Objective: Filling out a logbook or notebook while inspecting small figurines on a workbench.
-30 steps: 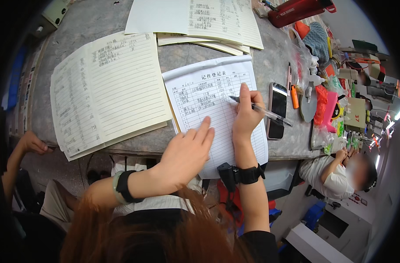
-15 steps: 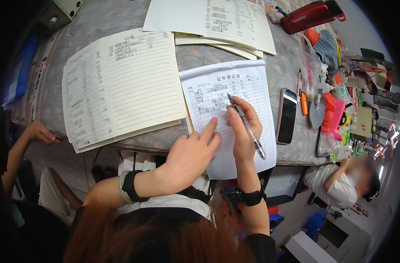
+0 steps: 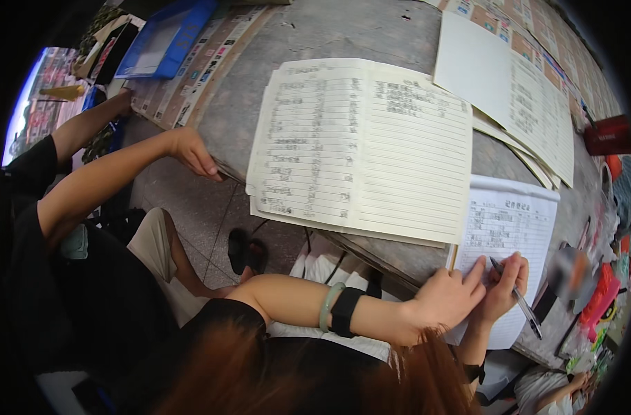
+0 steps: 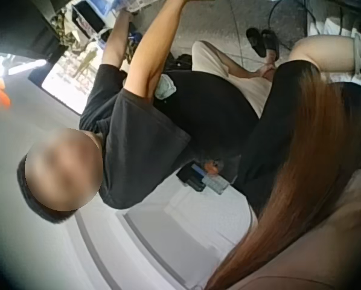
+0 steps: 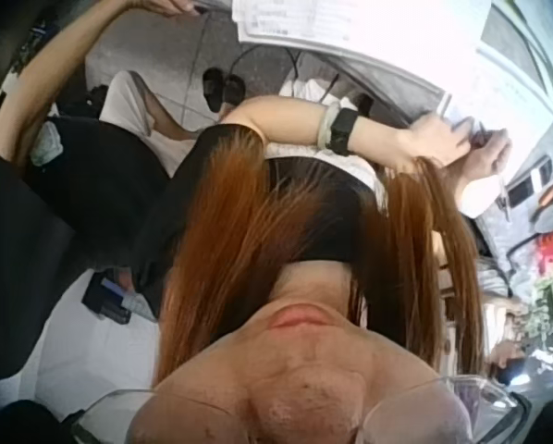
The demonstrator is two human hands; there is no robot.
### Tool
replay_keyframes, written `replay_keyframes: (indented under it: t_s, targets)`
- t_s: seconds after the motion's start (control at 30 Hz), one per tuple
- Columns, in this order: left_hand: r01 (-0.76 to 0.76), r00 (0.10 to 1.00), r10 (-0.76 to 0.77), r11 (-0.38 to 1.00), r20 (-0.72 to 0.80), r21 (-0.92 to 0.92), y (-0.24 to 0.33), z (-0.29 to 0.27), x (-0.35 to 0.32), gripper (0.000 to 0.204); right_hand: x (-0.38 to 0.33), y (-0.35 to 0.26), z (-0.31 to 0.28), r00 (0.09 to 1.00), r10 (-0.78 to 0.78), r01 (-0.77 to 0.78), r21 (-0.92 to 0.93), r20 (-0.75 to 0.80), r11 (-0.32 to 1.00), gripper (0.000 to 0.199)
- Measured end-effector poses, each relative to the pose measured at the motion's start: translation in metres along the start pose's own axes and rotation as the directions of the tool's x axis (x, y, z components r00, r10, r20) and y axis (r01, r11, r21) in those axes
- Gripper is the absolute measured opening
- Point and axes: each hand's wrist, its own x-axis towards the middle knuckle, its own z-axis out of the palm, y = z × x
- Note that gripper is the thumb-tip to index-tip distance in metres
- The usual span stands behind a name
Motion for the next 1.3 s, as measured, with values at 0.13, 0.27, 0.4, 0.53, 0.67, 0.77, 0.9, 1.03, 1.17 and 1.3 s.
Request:
replay_keyframes:
  t_s: [0.13, 0.27, 0.4, 0.53, 0.67, 0.77, 0.9, 1.03, 1.17, 1.3]
  targets:
    - [-0.018, 0.999, 0.018, 1.000, 0.029, -0.014, 0.004, -0.003, 0.003, 0.025, -0.002, -0.006, -0.002, 0.996, -0.028, 0.025, -0.037, -0.080, 0.999, 0.029]
    - [0.016, 0.997, -0.017, 1.000, 0.079, 0.013, -0.003, -0.004, -0.002, 0.026, -0.002, 0.007, 0.003, 0.998, 0.041, -0.038, 0.064, -0.051, 0.997, 0.025]
    - [-0.006, 0.999, 0.007, 1.000, 0.050, -0.021, 0.003, -0.004, 0.002, 0.026, 0.005, 0.011, -0.013, 0.987, -0.102, 0.102, 0.008, 0.128, 0.995, 0.014]
    - [-0.011, 0.998, 0.014, 0.999, 0.054, -0.052, -0.001, 0.000, 0.000, 0.026, 0.004, 0.001, -0.010, 0.997, 0.009, -0.015, 0.074, 0.081, 0.997, 0.021]
    - [-0.086, 0.994, 0.092, 0.993, 0.066, -0.087, 0.008, -0.001, 0.005, 0.028, 0.011, -0.060, -0.019, 0.901, -0.251, 0.242, 0.071, 0.354, 0.968, 0.049]
    - [-0.049, 0.994, 0.054, 0.998, 0.100, -0.046, -0.009, -0.007, -0.002, 0.031, 0.014, -0.095, 0.016, 0.756, -0.389, 0.277, 0.282, 0.527, 0.919, 0.061]
    - [-0.070, 0.995, 0.077, 0.991, 0.062, -0.110, -0.008, -0.013, -0.003, 0.031, 0.012, -0.123, 0.045, 0.666, -0.523, 0.411, 0.324, 0.532, 0.852, 0.051]
    - [-0.080, 0.995, 0.083, 0.995, 0.052, -0.062, -0.008, -0.008, -0.004, 0.031, 0.010, -0.090, 0.040, 0.825, -0.384, 0.239, 0.361, 0.413, 0.901, 0.025]
    - [-0.066, 0.998, 0.066, 0.997, -0.010, -0.047, -0.011, -0.006, -0.005, 0.027, 0.012, -0.046, 0.010, 0.927, -0.206, 0.117, 0.280, 0.312, 0.953, 0.022]
    - [-0.078, 0.997, 0.077, 0.995, -0.012, -0.057, -0.009, -0.011, -0.001, 0.027, 0.006, -0.031, -0.005, 0.994, -0.042, 0.028, 0.132, 0.105, 0.991, 0.020]
